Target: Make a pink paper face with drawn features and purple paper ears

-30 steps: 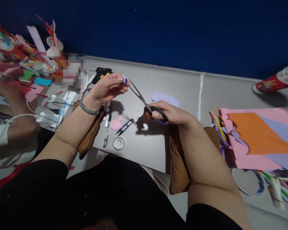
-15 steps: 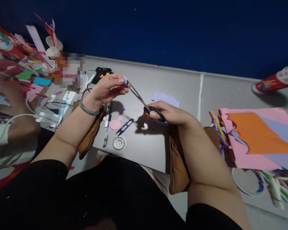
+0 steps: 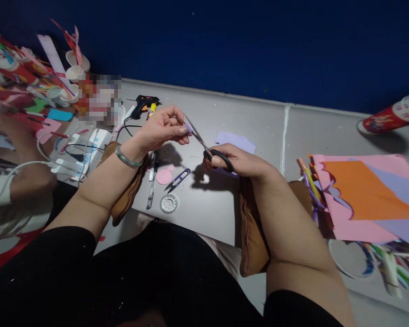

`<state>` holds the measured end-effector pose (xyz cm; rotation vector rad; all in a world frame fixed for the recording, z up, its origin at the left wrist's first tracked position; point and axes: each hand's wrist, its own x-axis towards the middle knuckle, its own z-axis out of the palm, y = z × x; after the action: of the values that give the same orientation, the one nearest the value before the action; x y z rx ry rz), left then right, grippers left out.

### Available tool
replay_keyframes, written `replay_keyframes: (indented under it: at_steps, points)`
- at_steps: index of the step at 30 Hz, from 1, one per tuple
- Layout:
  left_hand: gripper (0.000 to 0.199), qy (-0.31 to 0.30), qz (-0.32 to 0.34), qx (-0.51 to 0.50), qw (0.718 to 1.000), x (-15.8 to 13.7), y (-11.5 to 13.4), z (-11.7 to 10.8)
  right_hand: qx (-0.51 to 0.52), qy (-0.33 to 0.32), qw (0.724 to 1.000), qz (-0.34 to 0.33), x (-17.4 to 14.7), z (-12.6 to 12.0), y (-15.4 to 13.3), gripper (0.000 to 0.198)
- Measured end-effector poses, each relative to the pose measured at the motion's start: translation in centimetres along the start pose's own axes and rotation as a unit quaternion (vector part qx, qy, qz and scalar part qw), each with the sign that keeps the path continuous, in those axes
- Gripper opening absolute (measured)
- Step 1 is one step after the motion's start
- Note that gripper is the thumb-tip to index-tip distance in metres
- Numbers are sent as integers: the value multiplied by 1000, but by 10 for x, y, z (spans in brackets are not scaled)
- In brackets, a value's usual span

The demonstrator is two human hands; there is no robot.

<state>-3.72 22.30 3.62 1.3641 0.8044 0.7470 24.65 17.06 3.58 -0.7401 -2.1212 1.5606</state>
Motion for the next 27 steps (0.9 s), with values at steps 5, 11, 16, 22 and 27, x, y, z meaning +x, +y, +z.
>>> replay_keyframes:
  at_steps: [5, 11, 16, 22, 27]
  points:
    - [65, -13, 0, 3, 1000, 0, 0, 1, 28, 4, 999, -15, 0, 2, 6, 74]
    - [61, -15, 8, 10, 1000, 1, 1, 2, 99, 48, 994, -20, 2, 15, 16, 73]
    - [59, -11, 1, 7, 1000, 2, -1, 0, 134, 49, 989, -27, 7, 23, 10, 76]
    - [56, -23, 3, -14, 1000, 3, 0, -1, 198, 47, 979, -18, 8, 23, 7, 73]
    - [58, -18, 2, -25, 1000, 3, 1, -1, 198, 71, 977, 20, 9, 25, 4, 77]
